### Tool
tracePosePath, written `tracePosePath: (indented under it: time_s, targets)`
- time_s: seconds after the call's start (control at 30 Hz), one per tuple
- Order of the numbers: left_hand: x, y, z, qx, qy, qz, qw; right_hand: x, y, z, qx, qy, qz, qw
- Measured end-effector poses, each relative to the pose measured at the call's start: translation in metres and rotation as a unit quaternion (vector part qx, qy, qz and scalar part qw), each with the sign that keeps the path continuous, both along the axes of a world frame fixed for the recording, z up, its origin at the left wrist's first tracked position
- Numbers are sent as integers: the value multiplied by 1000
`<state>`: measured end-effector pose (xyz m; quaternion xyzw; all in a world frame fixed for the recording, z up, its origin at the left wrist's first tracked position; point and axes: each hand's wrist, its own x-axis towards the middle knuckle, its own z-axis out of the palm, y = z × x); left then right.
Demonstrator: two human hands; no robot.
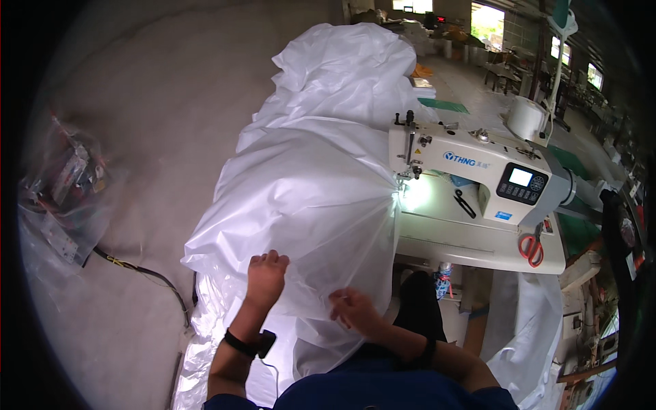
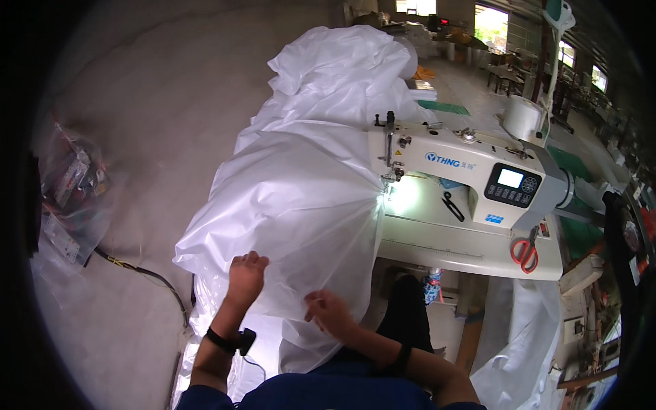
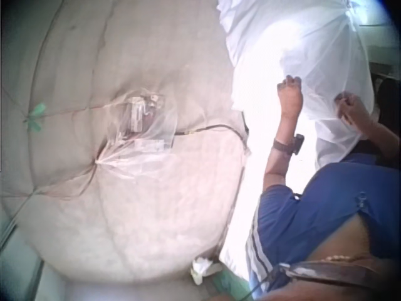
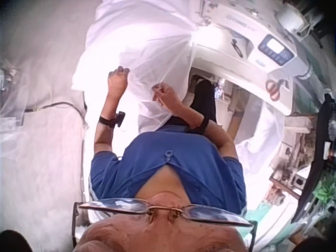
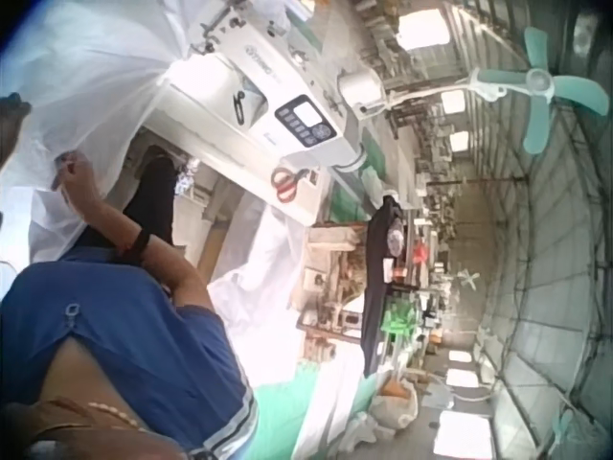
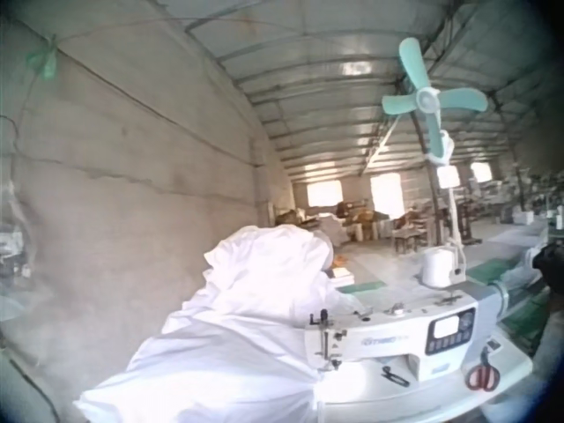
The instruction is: Sewing large white plastic or fabric sheets using an industrial sewing machine.
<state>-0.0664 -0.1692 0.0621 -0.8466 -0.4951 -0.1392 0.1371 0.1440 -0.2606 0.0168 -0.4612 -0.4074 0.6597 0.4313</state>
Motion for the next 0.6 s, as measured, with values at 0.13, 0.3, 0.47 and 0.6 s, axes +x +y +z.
tracePosePath:
  time_s: [0.13,0.3,0.47,0.6]
  targets:
    - [5,-4,44,6,-115,-69,991,-22,0,16,125,-111,113,979]
    - [15,-18,73,-201,-121,-178,956,-55,3,35,189,-84,158,966]
    - [0,-17,69,-373,-147,-179,899,-85,0,38,209,-86,208,952]
    - [-9,-13,61,-475,-253,-164,827,-113,-3,40,279,-132,242,920]
